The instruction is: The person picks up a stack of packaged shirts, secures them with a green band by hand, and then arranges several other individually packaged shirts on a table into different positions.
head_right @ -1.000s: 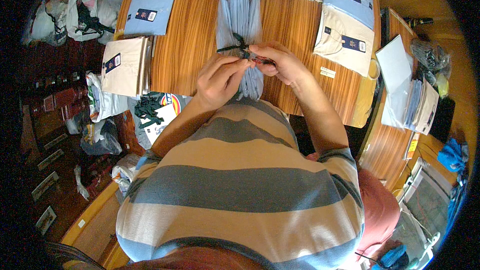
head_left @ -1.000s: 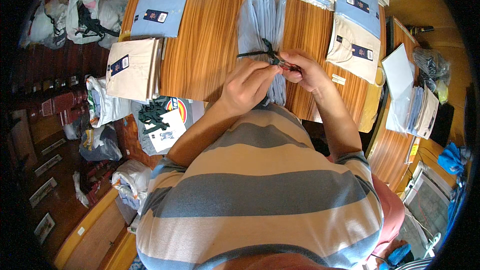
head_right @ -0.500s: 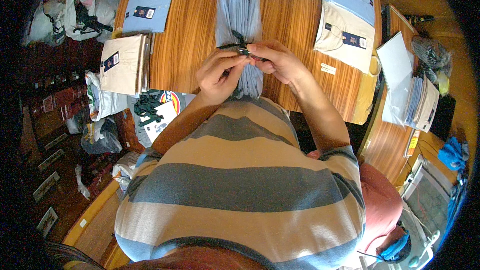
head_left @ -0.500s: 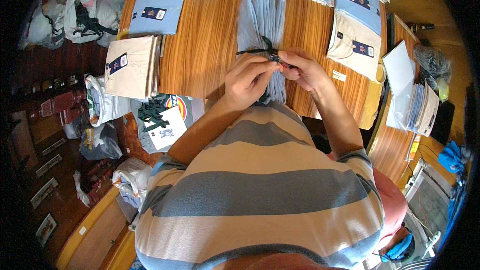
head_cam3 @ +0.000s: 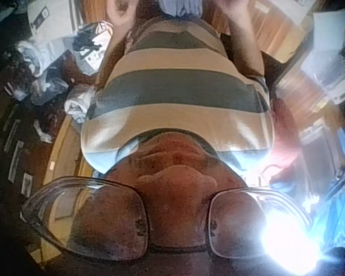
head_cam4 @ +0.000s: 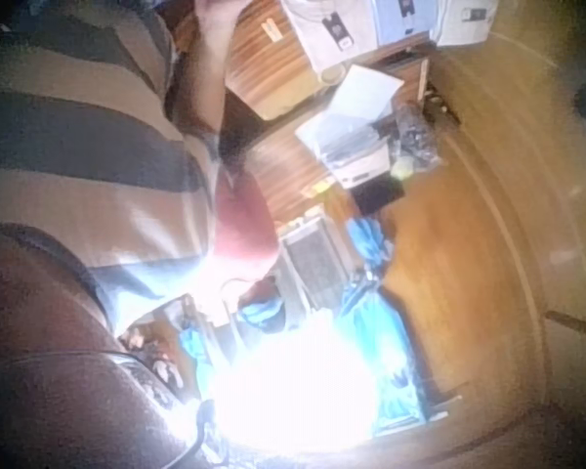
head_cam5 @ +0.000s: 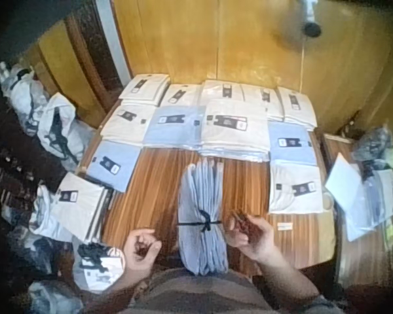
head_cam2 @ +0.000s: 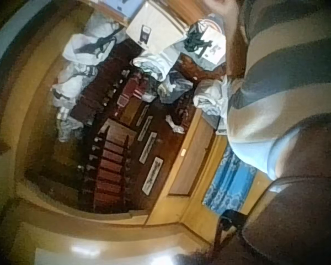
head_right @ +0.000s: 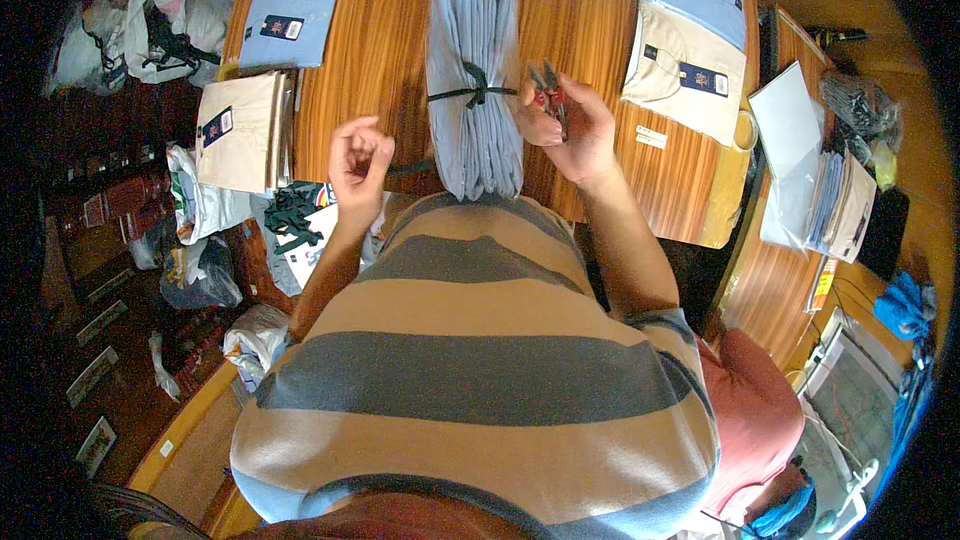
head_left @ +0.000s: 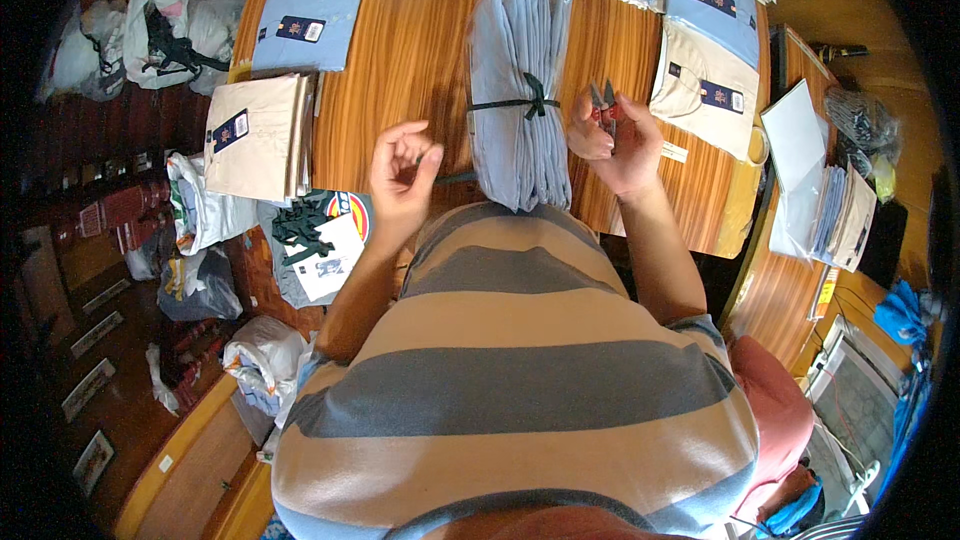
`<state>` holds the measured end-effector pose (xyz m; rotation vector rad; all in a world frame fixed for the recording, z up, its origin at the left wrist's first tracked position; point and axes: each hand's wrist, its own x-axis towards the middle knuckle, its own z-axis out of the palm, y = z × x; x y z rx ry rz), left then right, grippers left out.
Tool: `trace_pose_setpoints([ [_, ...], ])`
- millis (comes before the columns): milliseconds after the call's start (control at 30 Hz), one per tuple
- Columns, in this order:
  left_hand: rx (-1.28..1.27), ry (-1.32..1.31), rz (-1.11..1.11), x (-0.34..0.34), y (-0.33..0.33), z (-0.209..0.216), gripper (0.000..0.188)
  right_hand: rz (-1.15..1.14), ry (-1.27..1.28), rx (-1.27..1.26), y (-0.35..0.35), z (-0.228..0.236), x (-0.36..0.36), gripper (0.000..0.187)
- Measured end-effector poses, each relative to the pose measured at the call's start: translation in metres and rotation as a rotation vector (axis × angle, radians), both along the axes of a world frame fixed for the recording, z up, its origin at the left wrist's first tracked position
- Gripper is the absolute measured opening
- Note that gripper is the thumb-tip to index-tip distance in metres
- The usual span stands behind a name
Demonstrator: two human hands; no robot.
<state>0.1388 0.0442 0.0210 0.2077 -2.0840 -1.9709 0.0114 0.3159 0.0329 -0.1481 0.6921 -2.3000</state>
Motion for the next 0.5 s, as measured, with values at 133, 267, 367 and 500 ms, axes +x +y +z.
trace_pose_setpoints([
  [133,-0.675,-0.337,-0.325,0.051,-0.047,-0.029,0.071,-0.067,-0.055,0.046,-0.013,-0.022,0.012,0.05],
  [267,-0.208,-0.124,-0.341,0.035,-0.02,-0.008,0.11,-0.009,-0.11,0.07,-0.051,-0.003,0.011,0.046],
  [367,0.114,-0.133,-0.206,0.028,-0.001,-0.005,0.141,-0.088,-0.018,0.175,-0.079,0.019,0.017,0.043],
  [500,-0.044,-0.1,0.032,0.037,-0.014,-0.075,0.143,-0.468,0.591,1.028,-0.027,-0.043,0.003,0.036],
])
